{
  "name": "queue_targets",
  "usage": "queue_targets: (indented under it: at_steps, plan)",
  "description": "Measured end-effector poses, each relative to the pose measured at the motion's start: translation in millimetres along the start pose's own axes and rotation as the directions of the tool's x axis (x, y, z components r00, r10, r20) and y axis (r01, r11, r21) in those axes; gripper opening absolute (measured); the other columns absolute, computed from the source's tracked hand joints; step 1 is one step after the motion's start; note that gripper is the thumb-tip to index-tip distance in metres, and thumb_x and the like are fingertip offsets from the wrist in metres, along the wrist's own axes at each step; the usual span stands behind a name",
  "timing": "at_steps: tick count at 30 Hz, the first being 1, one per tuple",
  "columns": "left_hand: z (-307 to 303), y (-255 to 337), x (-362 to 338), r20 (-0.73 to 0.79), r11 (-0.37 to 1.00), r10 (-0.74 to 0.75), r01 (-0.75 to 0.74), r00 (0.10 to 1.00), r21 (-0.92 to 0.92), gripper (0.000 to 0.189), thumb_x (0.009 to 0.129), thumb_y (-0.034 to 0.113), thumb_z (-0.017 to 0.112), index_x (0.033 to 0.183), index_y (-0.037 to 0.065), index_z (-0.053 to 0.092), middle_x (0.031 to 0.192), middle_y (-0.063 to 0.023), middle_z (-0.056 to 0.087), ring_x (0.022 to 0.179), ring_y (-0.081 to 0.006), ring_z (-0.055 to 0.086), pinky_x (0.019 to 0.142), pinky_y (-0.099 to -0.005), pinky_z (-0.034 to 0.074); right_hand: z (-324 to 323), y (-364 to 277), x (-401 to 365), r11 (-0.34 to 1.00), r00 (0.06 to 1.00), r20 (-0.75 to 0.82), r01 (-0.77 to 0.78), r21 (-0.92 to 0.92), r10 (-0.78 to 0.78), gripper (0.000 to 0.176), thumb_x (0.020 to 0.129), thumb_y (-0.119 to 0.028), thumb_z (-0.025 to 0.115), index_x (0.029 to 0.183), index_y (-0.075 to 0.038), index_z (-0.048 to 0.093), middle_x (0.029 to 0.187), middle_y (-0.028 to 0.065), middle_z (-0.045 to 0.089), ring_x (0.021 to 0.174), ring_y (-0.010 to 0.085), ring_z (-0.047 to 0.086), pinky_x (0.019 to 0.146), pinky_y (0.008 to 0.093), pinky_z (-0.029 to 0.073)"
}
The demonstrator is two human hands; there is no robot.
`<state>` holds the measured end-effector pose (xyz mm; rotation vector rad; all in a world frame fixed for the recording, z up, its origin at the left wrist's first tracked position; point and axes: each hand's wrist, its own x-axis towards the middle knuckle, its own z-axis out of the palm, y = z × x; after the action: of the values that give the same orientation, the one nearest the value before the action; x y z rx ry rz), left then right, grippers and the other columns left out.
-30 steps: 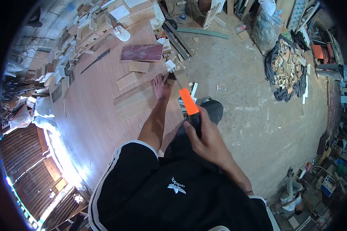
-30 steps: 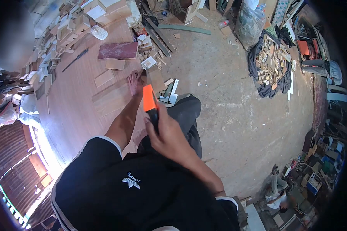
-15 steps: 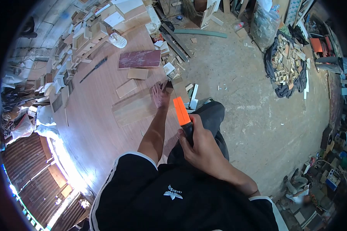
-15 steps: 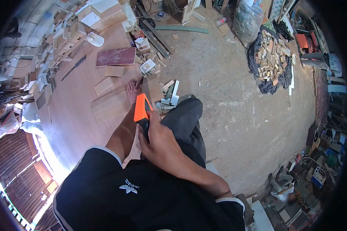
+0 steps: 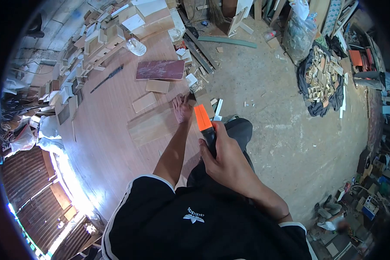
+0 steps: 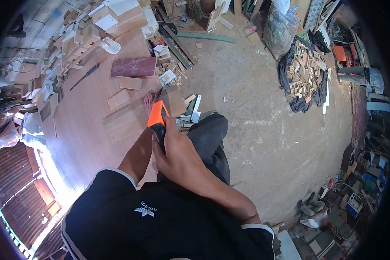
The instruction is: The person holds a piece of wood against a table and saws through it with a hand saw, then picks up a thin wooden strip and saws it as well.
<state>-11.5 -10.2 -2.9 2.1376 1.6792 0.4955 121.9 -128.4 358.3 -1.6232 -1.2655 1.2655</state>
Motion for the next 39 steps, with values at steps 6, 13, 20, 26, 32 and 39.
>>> queue_targets:
  at_steps: [6, 13, 20, 26, 32, 39]
  plan:
    - [-5, 0, -1, 0.005, 0.999, 0.030, -0.030, 1.000, 0.025, 0.060, 0.066, 0.007, 0.061, 0.125, 0.017, 0.058, 0.112, -0.0134, 0.051, 0.105, -0.0326, 0.050, 0.094, -0.0428, 0.041, 5, 6, -7, 0.999, 1.000, -0.014, -0.013, 0.032, 0.014, 0.030, 0.092, -0.007, 0.057, 0.114, 0.003, 0.040, 0.062, 0.0189, 0.052, 0.052, 0.0326, 0.055, 0.051, 0.0387, 0.038]
    - [7, -5, -11, -0.143, 0.987, 0.150, -0.140, 0.978, 0.074, 0.059, 0.066, 0.007, 0.061, 0.124, 0.017, 0.059, 0.111, -0.0132, 0.051, 0.105, -0.0327, 0.050, 0.094, -0.0432, 0.042, 4, 5, -11, 0.999, 0.999, -0.035, -0.024, 0.041, 0.026, 0.031, 0.091, -0.007, 0.057, 0.115, 0.003, 0.040, 0.064, 0.0206, 0.052, 0.056, 0.0376, 0.057, 0.052, 0.0398, 0.039]
    - [-9, 6, -3, 0.272, 0.987, -0.162, 0.156, 0.948, 0.046, 0.050, 0.069, 0.009, 0.059, 0.119, 0.015, 0.060, 0.113, -0.0135, 0.052, 0.105, -0.0326, 0.050, 0.094, -0.0429, 0.042, 56, 128, 70, 0.994, 0.977, -0.201, 0.048, -0.101, -0.068, 0.032, 0.084, -0.006, 0.058, 0.111, 0.006, 0.044, 0.071, 0.0252, 0.057, 0.069, 0.0435, 0.062, 0.060, 0.0455, 0.046]
    - [9, -1, -13, -0.131, 0.990, 0.095, -0.079, 0.987, 0.121, 0.042, 0.076, 0.012, 0.055, 0.118, 0.013, 0.061, 0.110, -0.0131, 0.053, 0.104, -0.0323, 0.051, 0.092, -0.0427, 0.043, 68, 141, 67, 0.988, 0.970, -0.214, 0.093, -0.124, -0.118, 0.037, 0.081, -0.004, 0.059, 0.113, 0.006, 0.044, 0.070, 0.0260, 0.058, 0.069, 0.0448, 0.061, 0.057, 0.0468, 0.046]
    - [2, 3, -14, -0.174, 0.990, 0.128, -0.116, 0.976, 0.078, 0.050, 0.074, 0.011, 0.059, 0.123, 0.018, 0.059, 0.107, -0.0121, 0.052, 0.104, -0.0316, 0.050, 0.092, -0.0429, 0.043, 49, 89, 3, 0.998, 0.996, -0.078, -0.056, -0.028, 0.053, 0.046, 0.079, 0.000, 0.058, 0.122, 0.006, 0.041, 0.067, 0.0265, 0.056, 0.067, 0.0438, 0.062, 0.056, 0.0470, 0.046]
    - [-6, 10, -12, -0.220, 0.987, 0.159, -0.146, 0.963, 0.073, 0.053, 0.072, 0.011, 0.061, 0.124, 0.019, 0.058, 0.106, -0.0118, 0.052, 0.104, -0.0317, 0.050, 0.092, -0.0430, 0.042, 51, 101, 17, 0.998, 0.987, -0.151, 0.054, -0.043, -0.060, 0.034, 0.081, -0.003, 0.059, 0.111, 0.005, 0.046, 0.071, 0.0285, 0.057, 0.070, 0.0443, 0.062, 0.058, 0.0449, 0.046]
